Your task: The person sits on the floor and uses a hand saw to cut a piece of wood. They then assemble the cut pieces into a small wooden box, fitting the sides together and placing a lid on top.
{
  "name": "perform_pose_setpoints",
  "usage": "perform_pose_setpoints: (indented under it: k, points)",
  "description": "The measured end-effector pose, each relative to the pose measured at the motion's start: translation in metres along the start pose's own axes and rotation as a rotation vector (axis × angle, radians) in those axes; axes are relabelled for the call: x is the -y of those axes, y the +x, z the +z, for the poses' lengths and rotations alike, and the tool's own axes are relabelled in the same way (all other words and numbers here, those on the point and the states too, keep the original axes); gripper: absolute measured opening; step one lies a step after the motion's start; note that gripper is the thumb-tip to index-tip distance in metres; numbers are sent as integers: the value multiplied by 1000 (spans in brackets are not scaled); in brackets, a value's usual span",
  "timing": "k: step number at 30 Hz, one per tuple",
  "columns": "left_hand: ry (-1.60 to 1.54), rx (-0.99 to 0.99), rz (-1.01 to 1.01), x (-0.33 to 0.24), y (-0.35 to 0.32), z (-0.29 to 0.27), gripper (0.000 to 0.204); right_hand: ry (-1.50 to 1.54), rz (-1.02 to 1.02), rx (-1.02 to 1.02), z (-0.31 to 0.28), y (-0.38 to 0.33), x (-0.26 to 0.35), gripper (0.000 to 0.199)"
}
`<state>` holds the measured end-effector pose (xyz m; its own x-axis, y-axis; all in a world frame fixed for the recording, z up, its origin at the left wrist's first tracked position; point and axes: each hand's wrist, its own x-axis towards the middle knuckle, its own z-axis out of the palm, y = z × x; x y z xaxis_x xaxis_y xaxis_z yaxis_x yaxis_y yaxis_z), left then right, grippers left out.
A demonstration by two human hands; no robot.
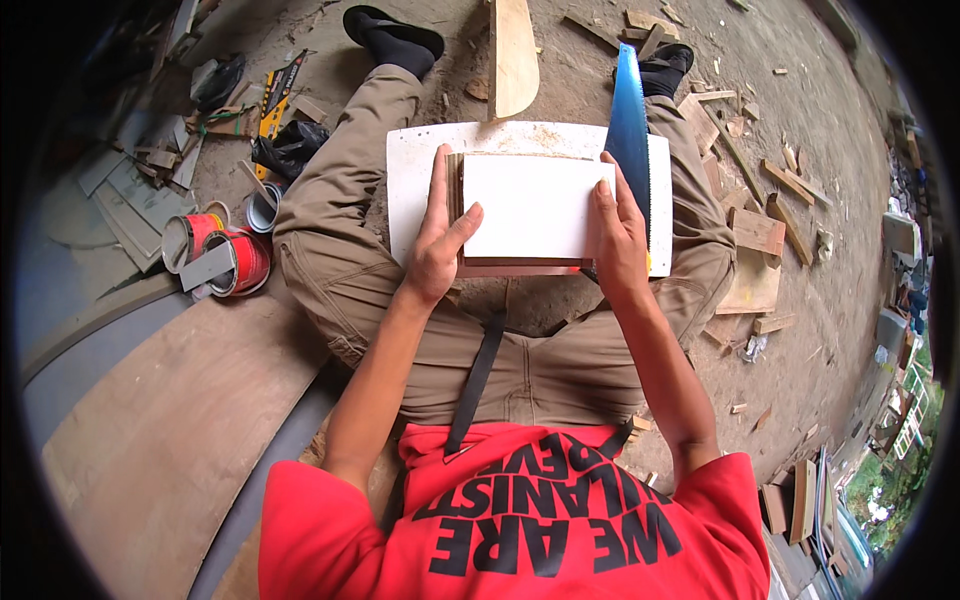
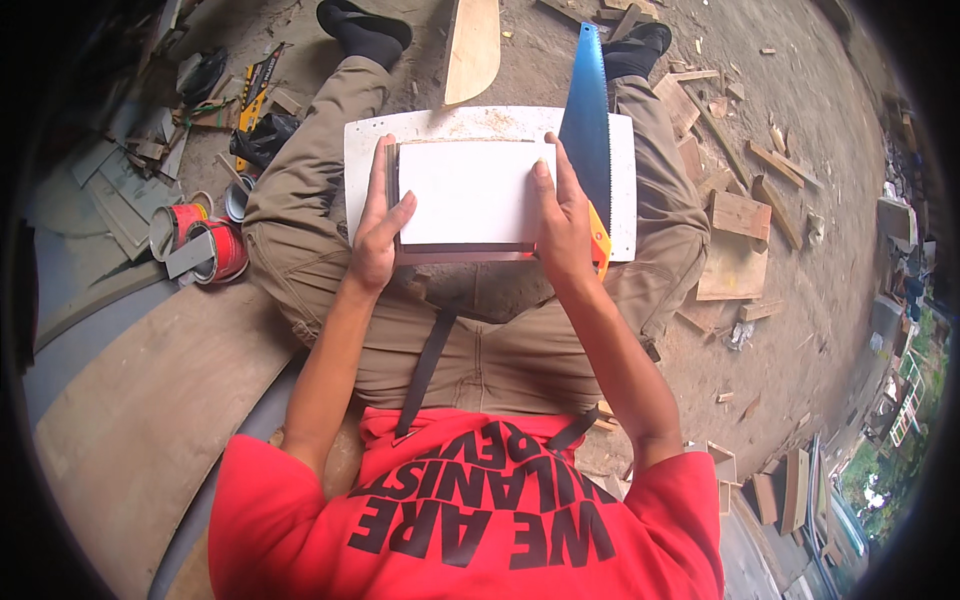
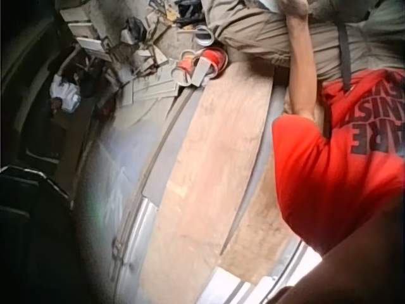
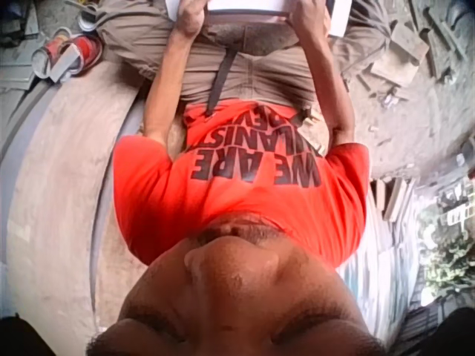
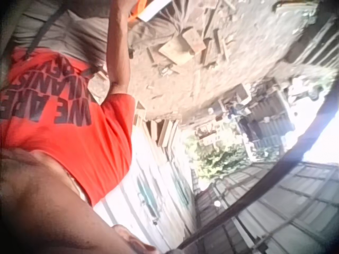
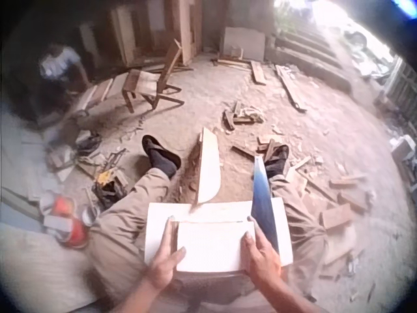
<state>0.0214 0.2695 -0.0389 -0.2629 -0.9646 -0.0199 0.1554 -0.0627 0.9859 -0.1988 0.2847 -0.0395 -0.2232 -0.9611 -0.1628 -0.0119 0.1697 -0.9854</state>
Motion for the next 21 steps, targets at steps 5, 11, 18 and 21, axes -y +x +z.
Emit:
perform_pose_setpoints:
  k: [5,11,18,21]
  points:
    - [-32,2,-15,-1,5,1,81,-41,-16,33,-3,5,-1,55]
    - [-171,45,-45,-6,0,-1,85,72,125,218,-10,6,5,65]
    - [-156,0,-109,8,1,-5,76,310,365,421,-24,25,13,74]
    - [-226,-61,-226,17,0,-8,69,299,377,405,-22,24,11,63]
